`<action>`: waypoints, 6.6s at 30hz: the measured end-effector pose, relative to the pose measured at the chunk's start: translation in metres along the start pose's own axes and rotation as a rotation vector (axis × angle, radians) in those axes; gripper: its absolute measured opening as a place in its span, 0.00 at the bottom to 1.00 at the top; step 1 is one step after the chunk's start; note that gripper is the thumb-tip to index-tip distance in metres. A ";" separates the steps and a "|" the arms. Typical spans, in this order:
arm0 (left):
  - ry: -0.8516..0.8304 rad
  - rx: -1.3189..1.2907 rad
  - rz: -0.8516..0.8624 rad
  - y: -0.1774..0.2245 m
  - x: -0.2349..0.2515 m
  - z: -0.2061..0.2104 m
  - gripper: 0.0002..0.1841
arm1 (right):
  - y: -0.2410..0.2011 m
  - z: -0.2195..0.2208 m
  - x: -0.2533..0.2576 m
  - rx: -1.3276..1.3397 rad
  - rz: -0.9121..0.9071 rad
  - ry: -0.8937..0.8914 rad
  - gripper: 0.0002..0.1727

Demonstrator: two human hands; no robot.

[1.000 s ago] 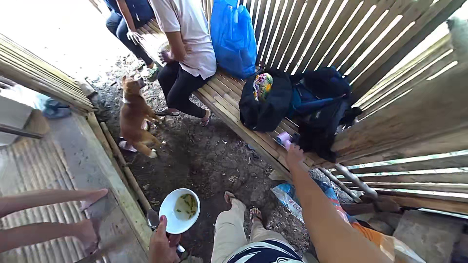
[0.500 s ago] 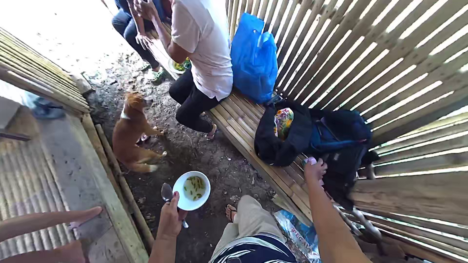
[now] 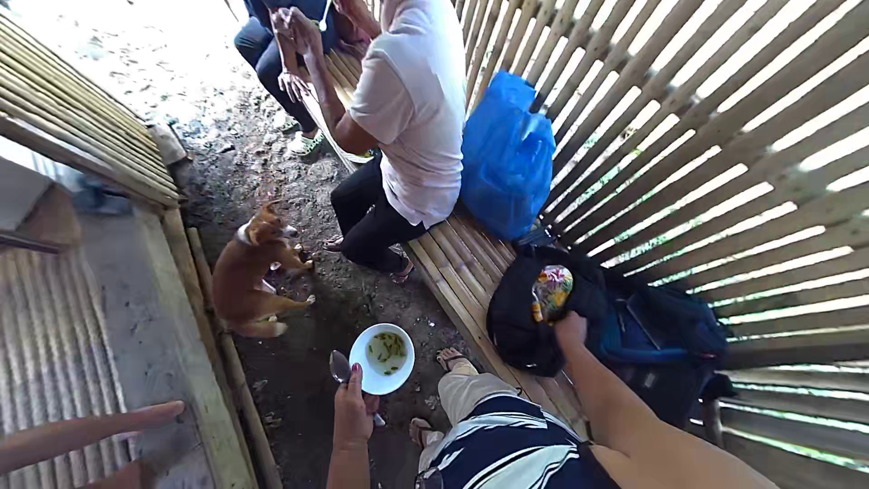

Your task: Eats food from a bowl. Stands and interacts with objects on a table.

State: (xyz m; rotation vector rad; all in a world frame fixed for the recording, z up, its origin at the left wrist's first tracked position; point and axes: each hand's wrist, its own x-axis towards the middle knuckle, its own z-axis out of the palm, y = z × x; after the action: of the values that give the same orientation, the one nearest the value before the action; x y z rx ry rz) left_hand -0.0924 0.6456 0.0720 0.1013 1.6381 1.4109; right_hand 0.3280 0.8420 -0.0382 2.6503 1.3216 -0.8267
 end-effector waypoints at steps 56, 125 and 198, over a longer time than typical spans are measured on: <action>0.143 0.684 -0.013 -0.231 0.137 0.218 0.28 | -0.118 0.153 0.078 0.415 -0.585 -0.807 0.32; -0.272 1.477 -0.227 -0.174 0.096 0.295 0.21 | -0.153 0.180 0.107 0.742 -0.812 -0.943 0.17; -0.500 1.400 -0.235 -0.165 0.135 0.296 0.09 | -0.149 0.191 0.101 0.904 -0.688 -0.900 0.18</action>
State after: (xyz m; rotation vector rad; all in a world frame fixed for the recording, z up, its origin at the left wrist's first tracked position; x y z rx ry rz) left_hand 0.1128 0.8871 -0.1090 0.9266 1.7948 -0.1536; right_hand 0.1811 0.9533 -0.2248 1.5410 1.7454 -2.7772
